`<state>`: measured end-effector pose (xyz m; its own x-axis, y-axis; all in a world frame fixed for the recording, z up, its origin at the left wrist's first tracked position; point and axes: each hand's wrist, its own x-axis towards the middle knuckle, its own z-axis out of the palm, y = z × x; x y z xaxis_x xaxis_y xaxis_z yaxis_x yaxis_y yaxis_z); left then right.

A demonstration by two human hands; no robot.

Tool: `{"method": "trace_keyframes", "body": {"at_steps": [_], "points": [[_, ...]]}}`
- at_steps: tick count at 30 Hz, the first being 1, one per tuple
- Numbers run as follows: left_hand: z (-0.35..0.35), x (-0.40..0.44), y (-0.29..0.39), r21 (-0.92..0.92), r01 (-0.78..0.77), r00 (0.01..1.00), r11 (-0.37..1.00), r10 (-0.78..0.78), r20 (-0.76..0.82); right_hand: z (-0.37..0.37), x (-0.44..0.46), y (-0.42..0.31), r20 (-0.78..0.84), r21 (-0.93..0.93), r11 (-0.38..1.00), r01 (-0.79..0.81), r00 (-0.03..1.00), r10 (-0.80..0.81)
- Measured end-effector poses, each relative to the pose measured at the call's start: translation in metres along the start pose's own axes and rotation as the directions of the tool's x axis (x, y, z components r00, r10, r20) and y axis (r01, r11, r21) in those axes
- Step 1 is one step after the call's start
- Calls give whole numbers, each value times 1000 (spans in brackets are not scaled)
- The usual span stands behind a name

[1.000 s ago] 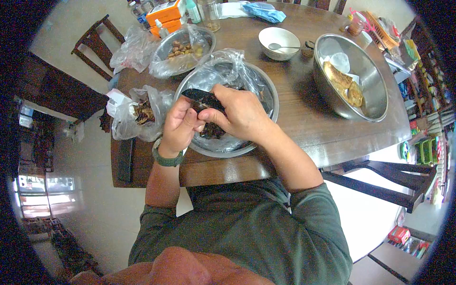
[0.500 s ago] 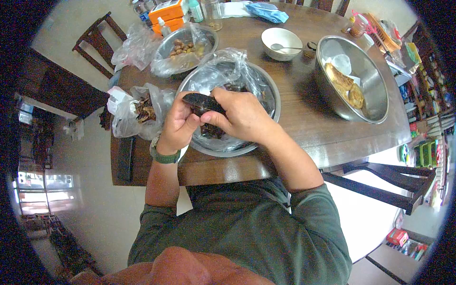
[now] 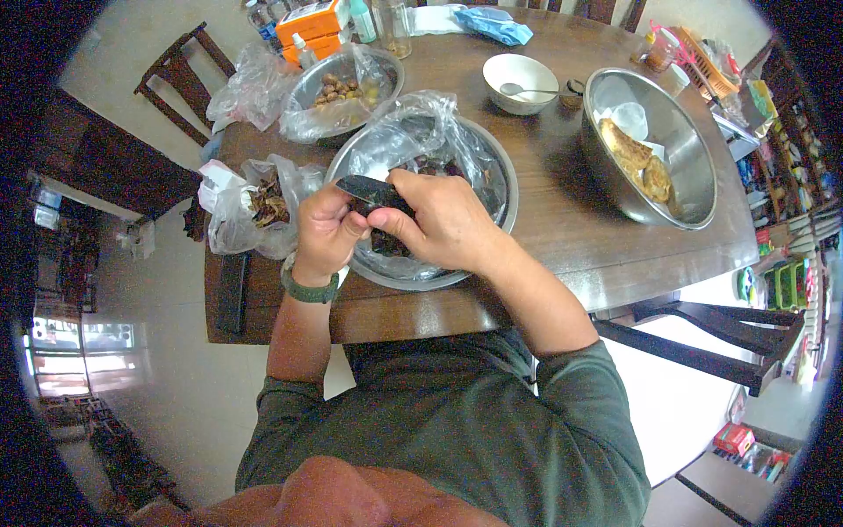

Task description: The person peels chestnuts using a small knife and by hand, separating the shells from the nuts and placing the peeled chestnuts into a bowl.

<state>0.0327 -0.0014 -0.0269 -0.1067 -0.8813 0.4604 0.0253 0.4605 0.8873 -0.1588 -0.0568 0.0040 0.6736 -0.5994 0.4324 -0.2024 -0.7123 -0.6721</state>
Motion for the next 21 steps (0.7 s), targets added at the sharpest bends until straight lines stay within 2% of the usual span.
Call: {"method": "trace_keyframes", "body": {"at_steps": [4, 7, 10, 13, 21], "points": [[4, 1, 3, -20, -19, 1000, 1000, 19, -24, 0, 0, 0, -16, 4, 1000, 4, 1000, -4], [4, 1, 5, 31, -12, 1000, 999, 13, -17, -1, 1, 0, -24, -5, 1000, 13, 1000, -13], [6, 1, 7, -27, 48, 998, 998, -49, -25, -1, 1, 1, -28, -15, 1000, 11, 1000, -12], [8, -1, 3, -182, 129, 990, 975, -136, -30, -2, 1, 0, -27, -16, 1000, -4, 1000, 3], [8, -2, 2, -321, 169, 985, 932, -175, 11, -2, 3, -2, -44, -24, 999, -27, 999, 25]]}}
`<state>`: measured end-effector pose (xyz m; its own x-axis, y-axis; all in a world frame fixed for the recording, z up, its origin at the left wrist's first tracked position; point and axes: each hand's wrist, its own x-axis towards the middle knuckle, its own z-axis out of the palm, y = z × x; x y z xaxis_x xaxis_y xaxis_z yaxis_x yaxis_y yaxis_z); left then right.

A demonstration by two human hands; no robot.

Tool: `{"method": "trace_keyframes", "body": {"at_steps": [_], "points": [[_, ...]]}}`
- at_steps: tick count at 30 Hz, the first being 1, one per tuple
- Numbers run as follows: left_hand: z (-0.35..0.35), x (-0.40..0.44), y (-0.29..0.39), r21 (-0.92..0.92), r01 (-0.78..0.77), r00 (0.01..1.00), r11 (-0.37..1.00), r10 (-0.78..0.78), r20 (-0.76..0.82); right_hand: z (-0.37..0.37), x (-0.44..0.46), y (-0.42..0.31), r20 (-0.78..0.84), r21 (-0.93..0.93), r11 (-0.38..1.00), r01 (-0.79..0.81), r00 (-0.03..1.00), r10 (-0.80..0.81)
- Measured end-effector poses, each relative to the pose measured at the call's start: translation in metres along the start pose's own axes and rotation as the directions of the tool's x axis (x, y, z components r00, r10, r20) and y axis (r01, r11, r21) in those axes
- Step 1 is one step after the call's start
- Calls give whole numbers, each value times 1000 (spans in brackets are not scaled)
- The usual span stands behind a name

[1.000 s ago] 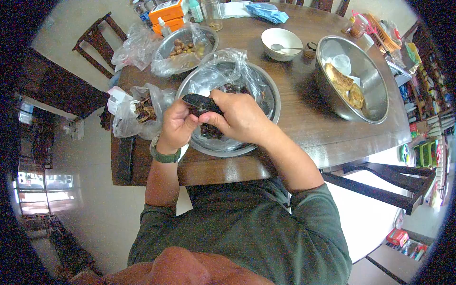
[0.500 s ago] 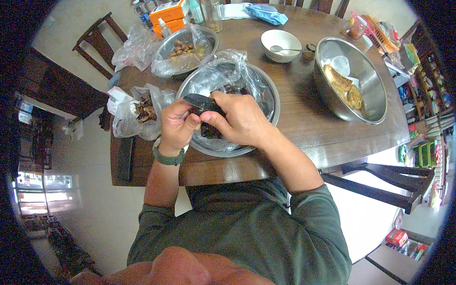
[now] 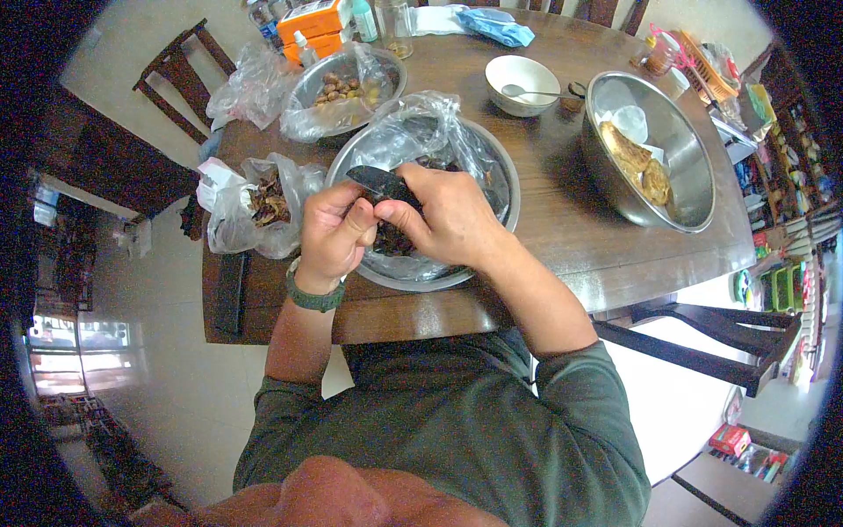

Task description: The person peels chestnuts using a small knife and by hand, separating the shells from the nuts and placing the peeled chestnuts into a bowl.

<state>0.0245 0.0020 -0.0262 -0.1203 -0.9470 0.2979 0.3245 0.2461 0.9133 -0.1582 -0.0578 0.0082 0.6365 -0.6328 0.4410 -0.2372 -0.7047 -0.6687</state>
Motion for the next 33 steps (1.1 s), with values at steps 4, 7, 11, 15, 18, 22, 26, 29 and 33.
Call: {"method": "trace_keyframes", "body": {"at_steps": [4, 7, 11, 15, 18, 22, 26, 29, 33], "points": [[3, 0, 2, -42, 38, 998, 998, -39, -39, 2, 0, 4, -7, -41, 999, -19, 1000, 19], [5, 0, 3, -74, 59, 997, 996, -62, -48, 2, 1, 4, -11, -38, 999, -21, 1000, 20], [7, 0, 5, -154, 94, 994, 984, -100, -37, 4, 2, 4, -14, -29, 999, -30, 999, 30], [-4, 4, -5, -169, 102, 995, 980, -97, 39, 7, 1, 11, -36, -73, 996, -45, 998, 42], [7, 5, 5, -66, 65, 998, 996, -67, -14, 3, 3, 8, -71, -109, 994, 9, 997, -17], [7, 4, 3, 52, 96, 994, 994, -94, -55, 3, 2, 8, -60, -158, 988, 1, 998, -11], [-2, 4, -7, -57, 115, 993, 992, -114, 7, 3, 1, 10, -76, -168, 986, 4, 997, -17], [0, 5, -9, -107, 77, 997, 991, -77, -2, 5, 1, 9, -95, -180, 983, -24, 995, 7], [6, 8, -5, -80, 11, 1000, 997, -12, -1, 5, 1, 7, -111, -182, 982, -50, 993, 30]]}}
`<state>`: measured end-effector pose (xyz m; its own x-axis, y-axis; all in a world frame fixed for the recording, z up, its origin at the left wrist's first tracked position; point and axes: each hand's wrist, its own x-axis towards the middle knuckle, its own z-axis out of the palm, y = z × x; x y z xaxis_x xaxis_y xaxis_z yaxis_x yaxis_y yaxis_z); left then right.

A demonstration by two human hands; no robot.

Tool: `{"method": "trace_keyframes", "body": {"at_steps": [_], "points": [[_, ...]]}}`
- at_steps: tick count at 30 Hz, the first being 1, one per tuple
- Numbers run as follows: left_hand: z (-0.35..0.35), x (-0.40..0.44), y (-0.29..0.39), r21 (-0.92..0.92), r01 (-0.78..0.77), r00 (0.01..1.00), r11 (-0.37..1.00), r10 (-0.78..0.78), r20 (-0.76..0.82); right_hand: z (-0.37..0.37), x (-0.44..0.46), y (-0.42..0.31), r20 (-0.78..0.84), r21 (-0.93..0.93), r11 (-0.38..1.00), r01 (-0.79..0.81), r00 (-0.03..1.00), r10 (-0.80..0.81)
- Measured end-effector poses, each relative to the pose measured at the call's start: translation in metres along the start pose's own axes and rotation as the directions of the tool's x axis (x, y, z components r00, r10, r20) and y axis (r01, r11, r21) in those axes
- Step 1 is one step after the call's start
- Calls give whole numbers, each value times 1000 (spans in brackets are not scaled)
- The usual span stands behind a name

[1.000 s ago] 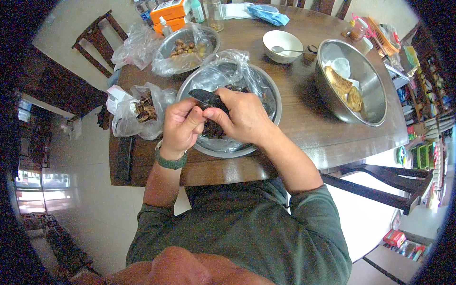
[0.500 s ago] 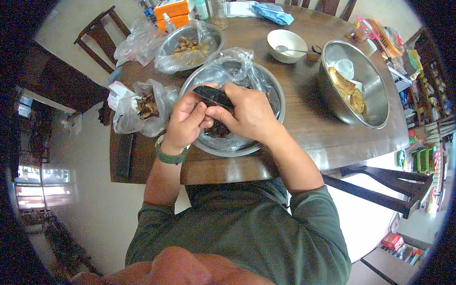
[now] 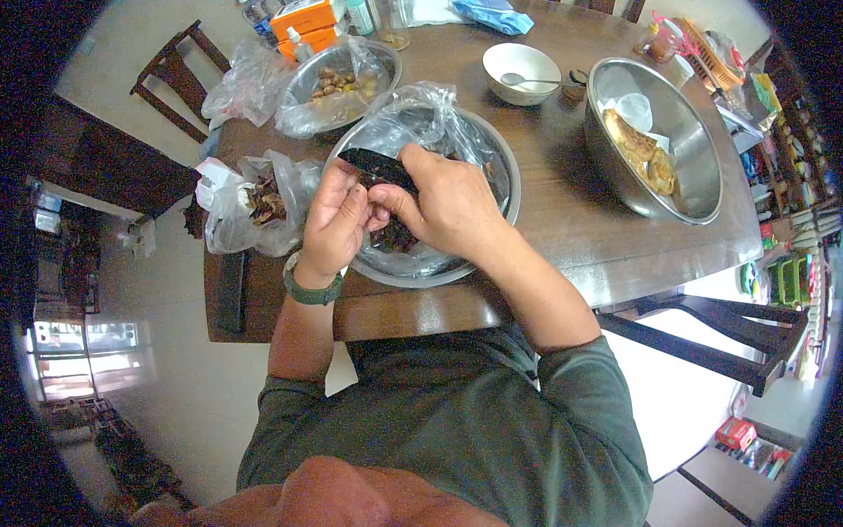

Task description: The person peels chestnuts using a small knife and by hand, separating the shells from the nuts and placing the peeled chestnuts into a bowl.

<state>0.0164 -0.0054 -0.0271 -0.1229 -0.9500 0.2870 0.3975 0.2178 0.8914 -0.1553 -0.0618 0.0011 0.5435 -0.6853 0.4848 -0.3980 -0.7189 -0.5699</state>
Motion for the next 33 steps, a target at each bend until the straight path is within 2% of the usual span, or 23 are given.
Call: {"method": "trace_keyframes", "body": {"at_steps": [10, 13, 16, 22, 33], "points": [[1, 1, 1, 24, -4, 1000, 1000, 4, 11, -1, -1, 0, 42, 28, 999, -44, 998, 42], [-1, 1, 5, 77, 64, 998, 995, -66, 22, -2, -1, -2, 61, 39, 997, -62, 996, 59], [-5, -1, 5, 194, 3, 1000, 981, -8, 25, -4, -1, -2, 94, 47, 997, -66, 994, 62], [-19, -2, 2, 260, -29, 995, 965, 4, 97, -2, -1, -3, 102, 85, 996, -17, 995, 8], [-7, -3, 7, 222, -36, 999, 974, 30, 32, -5, -2, -5, 66, 77, 997, -24, 998, 19]]}}
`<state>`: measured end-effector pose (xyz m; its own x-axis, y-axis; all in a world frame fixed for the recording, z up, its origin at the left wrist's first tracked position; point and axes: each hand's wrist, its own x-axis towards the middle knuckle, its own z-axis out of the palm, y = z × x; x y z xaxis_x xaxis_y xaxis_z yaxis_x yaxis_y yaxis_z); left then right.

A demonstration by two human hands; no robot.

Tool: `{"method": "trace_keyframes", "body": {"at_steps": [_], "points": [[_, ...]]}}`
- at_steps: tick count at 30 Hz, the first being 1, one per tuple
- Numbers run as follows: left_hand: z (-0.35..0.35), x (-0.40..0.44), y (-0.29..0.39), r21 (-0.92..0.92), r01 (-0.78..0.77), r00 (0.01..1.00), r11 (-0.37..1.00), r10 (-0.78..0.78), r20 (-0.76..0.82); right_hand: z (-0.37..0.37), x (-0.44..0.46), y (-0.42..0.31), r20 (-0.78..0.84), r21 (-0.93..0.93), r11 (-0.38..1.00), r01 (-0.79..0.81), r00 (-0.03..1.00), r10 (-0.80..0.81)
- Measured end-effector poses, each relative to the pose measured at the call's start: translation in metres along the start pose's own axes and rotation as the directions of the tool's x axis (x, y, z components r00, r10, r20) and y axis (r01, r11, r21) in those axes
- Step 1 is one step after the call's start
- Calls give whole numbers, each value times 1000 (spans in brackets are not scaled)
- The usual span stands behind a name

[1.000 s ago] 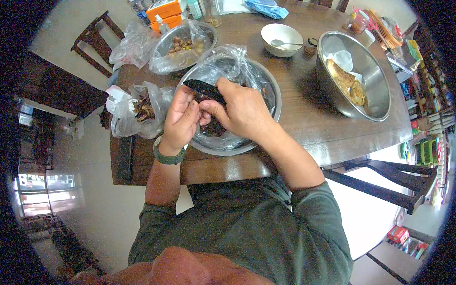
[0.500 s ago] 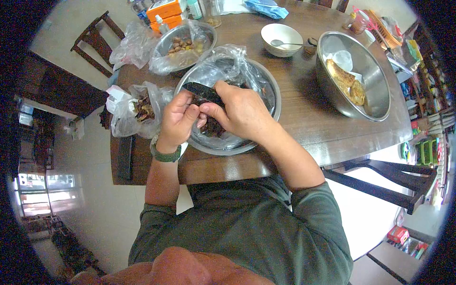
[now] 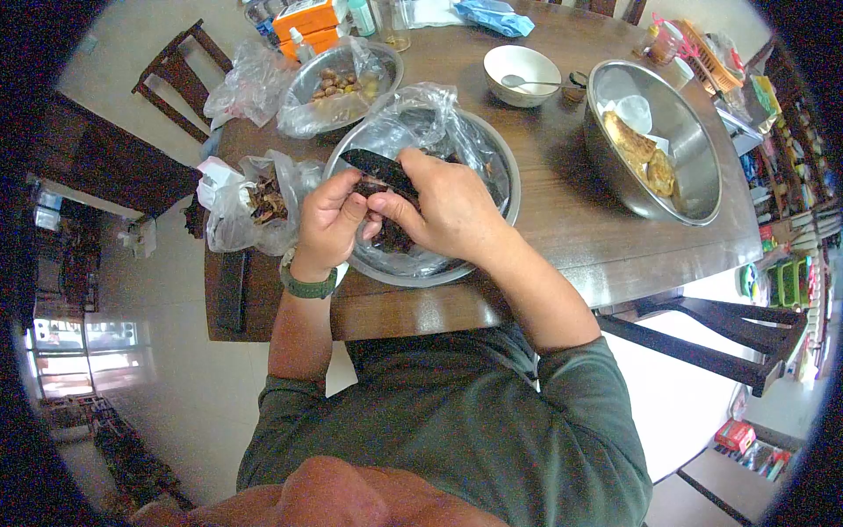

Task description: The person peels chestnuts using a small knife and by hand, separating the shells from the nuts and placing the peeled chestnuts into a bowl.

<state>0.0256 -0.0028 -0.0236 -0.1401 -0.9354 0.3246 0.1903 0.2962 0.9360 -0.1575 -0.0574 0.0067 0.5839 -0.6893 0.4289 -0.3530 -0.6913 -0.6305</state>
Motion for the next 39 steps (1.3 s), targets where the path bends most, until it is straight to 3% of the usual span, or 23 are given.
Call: {"method": "trace_keyframes", "body": {"at_steps": [7, 25, 31, 39], "points": [[-4, -2, 0, -41, 46, 998, 998, -45, 37, 1, 0, 2, 22, 6, 1000, 2, 1000, -2], [-4, -1, 0, 141, -42, 999, 989, 42, -2, -2, 0, -3, 89, 45, 999, -5, 996, 1], [4, -2, -6, 38, -57, 993, 998, 60, -97, -2, 0, -2, 105, 96, 994, -41, 994, 31], [-1, -2, -6, -4, -69, 996, 998, 69, -57, 0, 0, 5, 129, 169, 985, 25, 990, -47]]}}
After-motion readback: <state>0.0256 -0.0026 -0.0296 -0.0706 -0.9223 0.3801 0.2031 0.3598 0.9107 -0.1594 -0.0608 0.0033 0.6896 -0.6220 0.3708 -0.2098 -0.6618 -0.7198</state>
